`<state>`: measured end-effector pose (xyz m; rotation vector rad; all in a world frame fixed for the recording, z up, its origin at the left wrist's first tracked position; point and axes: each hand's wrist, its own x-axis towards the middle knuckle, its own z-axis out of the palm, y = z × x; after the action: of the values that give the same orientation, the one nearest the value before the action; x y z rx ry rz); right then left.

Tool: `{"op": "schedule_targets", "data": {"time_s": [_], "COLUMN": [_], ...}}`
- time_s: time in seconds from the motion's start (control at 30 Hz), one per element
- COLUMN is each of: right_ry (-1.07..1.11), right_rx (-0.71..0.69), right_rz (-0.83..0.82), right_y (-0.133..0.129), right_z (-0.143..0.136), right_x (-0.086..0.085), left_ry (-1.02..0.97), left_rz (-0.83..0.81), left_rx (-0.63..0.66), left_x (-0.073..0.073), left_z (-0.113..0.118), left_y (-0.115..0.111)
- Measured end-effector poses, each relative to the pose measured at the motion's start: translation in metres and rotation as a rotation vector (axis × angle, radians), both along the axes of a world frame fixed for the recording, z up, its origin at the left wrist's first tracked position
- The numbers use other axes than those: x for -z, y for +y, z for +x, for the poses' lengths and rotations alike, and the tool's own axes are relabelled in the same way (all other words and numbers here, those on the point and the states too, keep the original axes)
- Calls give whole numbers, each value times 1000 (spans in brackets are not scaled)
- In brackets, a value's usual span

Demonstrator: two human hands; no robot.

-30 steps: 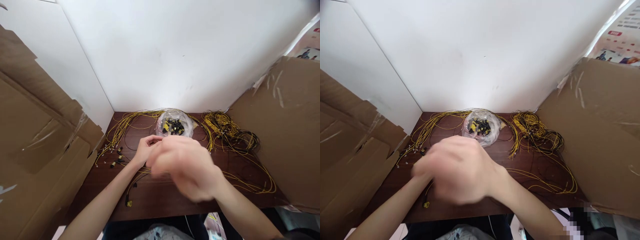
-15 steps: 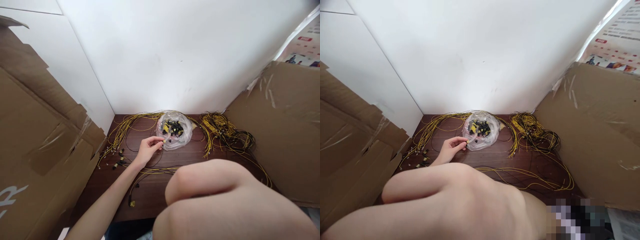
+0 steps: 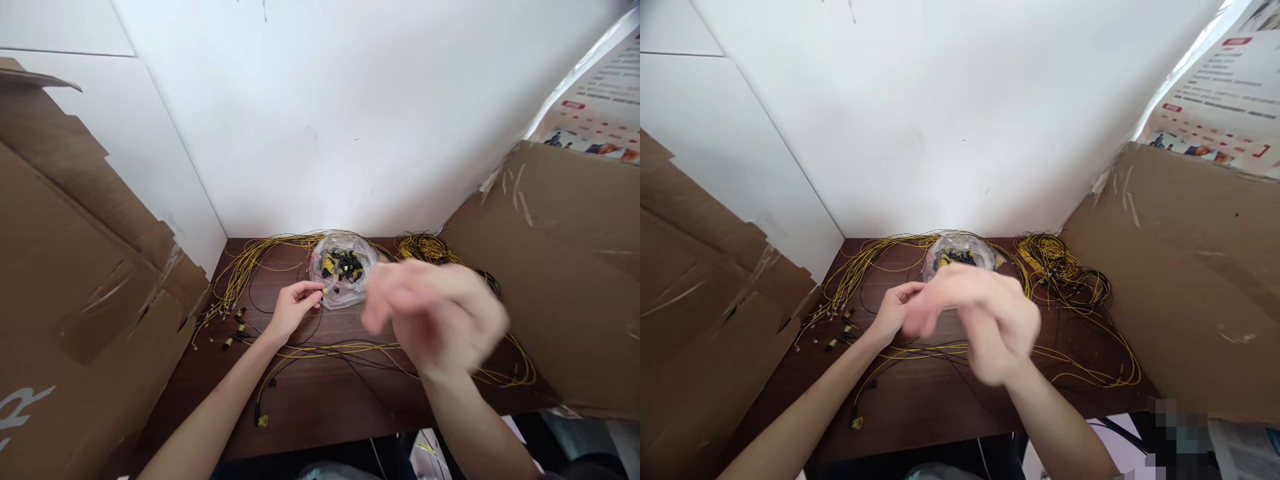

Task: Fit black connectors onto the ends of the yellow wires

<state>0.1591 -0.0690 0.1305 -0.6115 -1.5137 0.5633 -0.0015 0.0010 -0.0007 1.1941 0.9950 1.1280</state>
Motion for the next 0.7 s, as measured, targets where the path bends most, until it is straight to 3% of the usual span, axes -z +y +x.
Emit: {"op": "schedule_targets", "data": {"time_s": [0.17, 0.3, 0.4, 0.57, 0.7], "right_ry": [159, 71, -170, -538, -718], "right_rx": [28, 173, 236, 367, 390], "right_rz": [-295, -465, -454, -264, -245], "right_y": [82, 105, 104, 102, 102], "right_z": [4, 23, 32, 34, 32], "right_x": [73, 124, 138, 140, 145], "left_ry": [32, 29, 39, 25, 30], "left_rz": [16, 24, 26, 13, 35], "left_rx": [-2, 11, 8, 2, 14], "left_x": [0, -1, -2, -1, 1], "left_z": [0, 0, 0, 1, 0], "left_y": [0, 0, 0, 0, 0]}}
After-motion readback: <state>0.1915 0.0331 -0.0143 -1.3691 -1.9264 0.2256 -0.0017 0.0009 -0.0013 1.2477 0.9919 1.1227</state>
